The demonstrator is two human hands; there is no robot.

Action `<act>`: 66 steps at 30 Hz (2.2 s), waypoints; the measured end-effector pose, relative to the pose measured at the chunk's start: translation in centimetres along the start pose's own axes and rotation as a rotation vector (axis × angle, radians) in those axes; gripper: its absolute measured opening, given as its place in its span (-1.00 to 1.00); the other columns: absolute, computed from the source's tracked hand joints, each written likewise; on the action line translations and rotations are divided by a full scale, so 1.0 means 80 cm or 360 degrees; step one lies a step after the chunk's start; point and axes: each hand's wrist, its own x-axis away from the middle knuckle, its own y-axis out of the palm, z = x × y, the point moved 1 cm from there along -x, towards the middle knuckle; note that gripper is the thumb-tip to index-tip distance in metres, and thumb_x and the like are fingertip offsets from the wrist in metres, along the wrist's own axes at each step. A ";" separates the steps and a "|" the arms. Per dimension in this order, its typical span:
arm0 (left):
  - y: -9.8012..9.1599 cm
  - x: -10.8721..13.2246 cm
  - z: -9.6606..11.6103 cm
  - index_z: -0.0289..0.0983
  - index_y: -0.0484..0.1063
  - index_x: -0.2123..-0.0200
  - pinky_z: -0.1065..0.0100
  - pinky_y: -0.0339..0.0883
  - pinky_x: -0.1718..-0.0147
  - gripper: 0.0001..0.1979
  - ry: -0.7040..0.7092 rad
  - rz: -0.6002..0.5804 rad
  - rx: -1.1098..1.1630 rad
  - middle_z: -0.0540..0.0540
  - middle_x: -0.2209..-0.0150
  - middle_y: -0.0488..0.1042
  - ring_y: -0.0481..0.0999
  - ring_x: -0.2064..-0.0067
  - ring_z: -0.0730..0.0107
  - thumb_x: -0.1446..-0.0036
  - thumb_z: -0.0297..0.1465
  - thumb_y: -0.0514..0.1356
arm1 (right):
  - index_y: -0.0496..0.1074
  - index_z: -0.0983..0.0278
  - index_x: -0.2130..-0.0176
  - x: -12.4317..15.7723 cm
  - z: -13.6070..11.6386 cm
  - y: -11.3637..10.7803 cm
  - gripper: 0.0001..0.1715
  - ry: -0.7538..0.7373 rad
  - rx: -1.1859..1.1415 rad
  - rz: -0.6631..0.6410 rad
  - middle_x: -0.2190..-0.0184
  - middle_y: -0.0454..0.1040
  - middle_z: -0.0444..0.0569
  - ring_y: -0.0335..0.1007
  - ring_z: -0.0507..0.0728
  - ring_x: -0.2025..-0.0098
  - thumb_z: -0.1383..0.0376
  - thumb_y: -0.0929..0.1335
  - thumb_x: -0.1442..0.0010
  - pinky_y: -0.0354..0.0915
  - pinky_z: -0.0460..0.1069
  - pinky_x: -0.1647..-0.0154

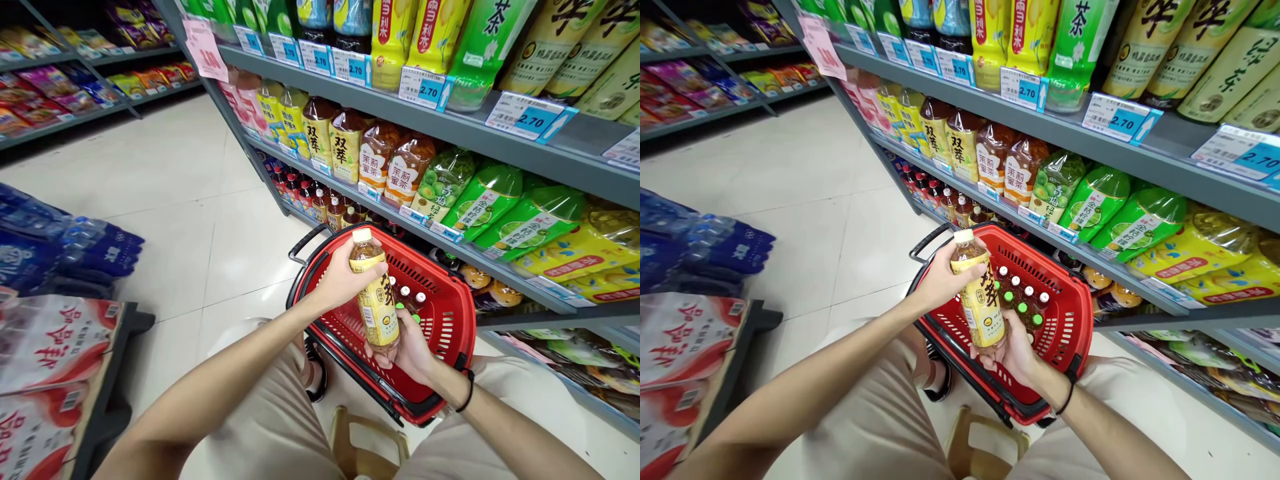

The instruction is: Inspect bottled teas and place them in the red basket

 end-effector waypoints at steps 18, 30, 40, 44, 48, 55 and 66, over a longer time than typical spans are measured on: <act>0.000 0.000 0.000 -0.31 0.40 0.04 0.37 0.50 0.23 -0.47 0.0012 -0.0009 0.0006 -0.08 0.21 0.55 0.55 0.26 0.38 -0.02 -0.23 0.50 | 0.46 0.38 0.15 0.000 0.004 -0.007 -0.34 -0.0048 0.0009 -0.0047 0.55 0.51 0.06 0.20 0.06 0.67 -0.10 0.14 -0.35 0.08 -0.04 0.60; 0.001 0.001 -0.003 -0.33 0.39 0.04 0.37 0.47 0.22 -0.51 0.0027 -0.0011 -0.0019 -0.08 0.20 0.52 0.52 0.26 0.40 -0.06 -0.26 0.46 | 0.46 0.35 0.22 -0.002 0.008 -0.013 -0.34 -0.0065 0.0032 -0.0056 0.51 0.55 0.12 0.20 0.07 0.66 -0.10 0.11 -0.38 0.08 -0.04 0.58; 0.000 0.000 -0.004 -0.33 0.41 0.06 0.35 0.47 0.17 -0.57 0.0057 0.0005 -0.0069 -0.09 0.19 0.54 0.53 0.24 0.40 -0.06 -0.30 0.44 | 0.46 0.37 0.14 -0.003 0.009 -0.014 -0.34 -0.0053 -0.0011 -0.0076 0.56 0.49 0.05 0.20 0.08 0.66 -0.12 0.14 -0.34 0.06 -0.05 0.60; 0.000 0.000 -0.004 -0.32 0.41 0.06 0.35 0.48 0.19 -0.56 0.0051 0.0008 -0.0067 -0.08 0.19 0.53 0.53 0.25 0.40 -0.05 -0.29 0.44 | 0.46 0.38 0.13 -0.003 0.009 -0.015 -0.33 -0.0042 -0.0009 -0.0094 0.56 0.49 0.06 0.20 0.09 0.65 -0.12 0.15 -0.33 0.05 -0.05 0.59; 0.000 0.000 -0.005 -0.32 0.41 0.06 0.37 0.48 0.22 -0.55 0.0056 0.0001 -0.0048 -0.08 0.19 0.53 0.52 0.25 0.41 -0.04 -0.30 0.44 | 0.46 0.38 0.13 -0.003 0.008 -0.014 -0.34 -0.0034 -0.0012 -0.0086 0.55 0.50 0.06 0.20 0.09 0.65 -0.10 0.13 -0.33 0.04 -0.04 0.60; 0.000 0.000 -0.004 -0.35 0.42 0.04 0.35 0.48 0.17 -0.56 0.0089 0.0001 -0.0074 -0.12 0.15 0.54 0.52 0.22 0.40 -0.07 -0.32 0.43 | 0.47 0.39 0.13 -0.001 0.007 -0.011 -0.30 -0.0032 -0.0009 -0.0067 0.53 0.51 0.09 0.20 0.08 0.65 -0.13 0.12 -0.34 0.04 -0.04 0.58; 0.001 0.000 -0.006 -0.34 0.42 0.04 0.32 0.49 0.15 -0.55 0.0074 -0.0003 -0.0082 -0.14 0.13 0.55 0.53 0.21 0.38 -0.07 -0.29 0.42 | 0.50 0.42 0.14 0.001 0.007 -0.010 -0.27 -0.0023 0.0005 -0.0049 0.51 0.54 0.14 0.21 0.08 0.65 -0.10 0.09 -0.37 0.08 -0.05 0.60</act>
